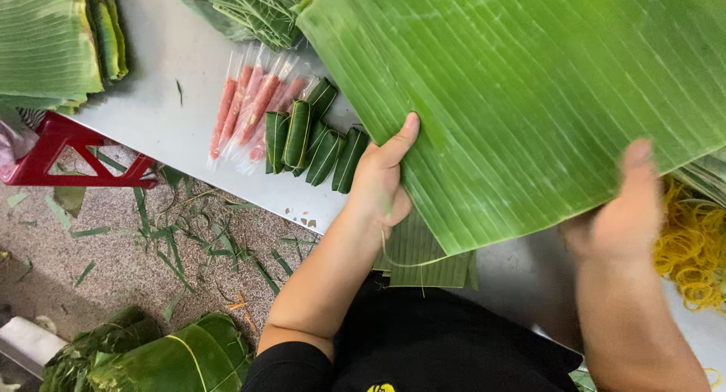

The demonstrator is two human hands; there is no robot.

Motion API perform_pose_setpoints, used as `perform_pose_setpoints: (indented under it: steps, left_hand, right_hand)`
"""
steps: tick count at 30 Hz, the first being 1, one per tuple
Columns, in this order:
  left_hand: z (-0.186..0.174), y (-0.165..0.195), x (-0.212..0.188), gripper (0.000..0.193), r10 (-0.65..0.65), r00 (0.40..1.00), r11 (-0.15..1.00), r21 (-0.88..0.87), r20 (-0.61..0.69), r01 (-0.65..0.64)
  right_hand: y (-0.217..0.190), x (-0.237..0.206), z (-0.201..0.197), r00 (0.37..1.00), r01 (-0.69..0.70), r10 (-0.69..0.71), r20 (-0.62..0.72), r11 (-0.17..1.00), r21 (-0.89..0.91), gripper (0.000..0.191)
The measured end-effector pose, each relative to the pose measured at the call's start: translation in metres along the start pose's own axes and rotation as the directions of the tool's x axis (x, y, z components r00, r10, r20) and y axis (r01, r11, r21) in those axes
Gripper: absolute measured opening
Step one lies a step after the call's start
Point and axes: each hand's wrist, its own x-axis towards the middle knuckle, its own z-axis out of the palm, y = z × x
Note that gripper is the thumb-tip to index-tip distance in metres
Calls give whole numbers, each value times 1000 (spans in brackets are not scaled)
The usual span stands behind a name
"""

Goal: The person wraps sausages in cut banana leaf pieces, folding the leaf around each sausage and securing it with a yellow rubber band, placing finished wrapped sausages in a row on the table. They repeat this cycle, laying out new leaf pieces and reaching for sausages and rubber bands from the table.

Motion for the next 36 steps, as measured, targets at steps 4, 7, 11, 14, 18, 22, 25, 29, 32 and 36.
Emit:
perform_pose_setpoints:
  steps: [4, 7, 11, 14, 18, 22, 25, 29, 32, 36]
  left_hand:
    - [-20, -7, 6, 37, 51, 994, 999, 10, -94, -50]
    - [-31, 16, 8, 15, 253, 929, 922, -360, 272, -145]
    - [-47, 105, -24, 23, 601, 736, 776, 10, -310, -630]
    - [-54, 156, -63, 22, 838, 266, 316, 25, -477, -948]
    - [-37, 144, -98, 24, 930, 242, 310, 234, -279, -921]
    - [-14, 86, -117, 38, 825, 565, 525, 405, -27, -748]
    - [-17, 51, -111, 40, 195, 900, 795, 474, 391, -378]
    - [-37, -7, -73, 38, -256, 892, 854, 520, 373, 27]
    - [-57, -33, -45, 42, -153, 974, 950, 297, 168, 98]
    - [-70, -32, -43, 61, -163, 979, 985, -38, 121, 169]
  right_hand:
    - [-7, 0, -4, 959, 270, -226, 170, 911, -312, 44]
    - [3, 9, -31, 947, 313, -290, 139, 930, -190, 21]
    - [-31, 55, -82, 936, 252, -242, 257, 968, -6, 15]
    - [-52, 85, -93, 903, 100, -153, 403, 984, 148, 34]
    - [-38, 100, -40, 957, 60, -82, 280, 994, 87, 35]
    - [-25, 72, 51, 901, -34, 55, 430, 998, -57, 58]
    - [-11, 27, 85, 630, -99, 228, 742, 972, -214, 88]
    - [7, -23, 64, 756, -123, 432, 492, 832, -541, 43]
    - [10, -29, 46, 438, 868, -30, 899, 274, -414, 20]
    - [9, -33, 53, 97, 995, 116, 989, 7, -98, 30]
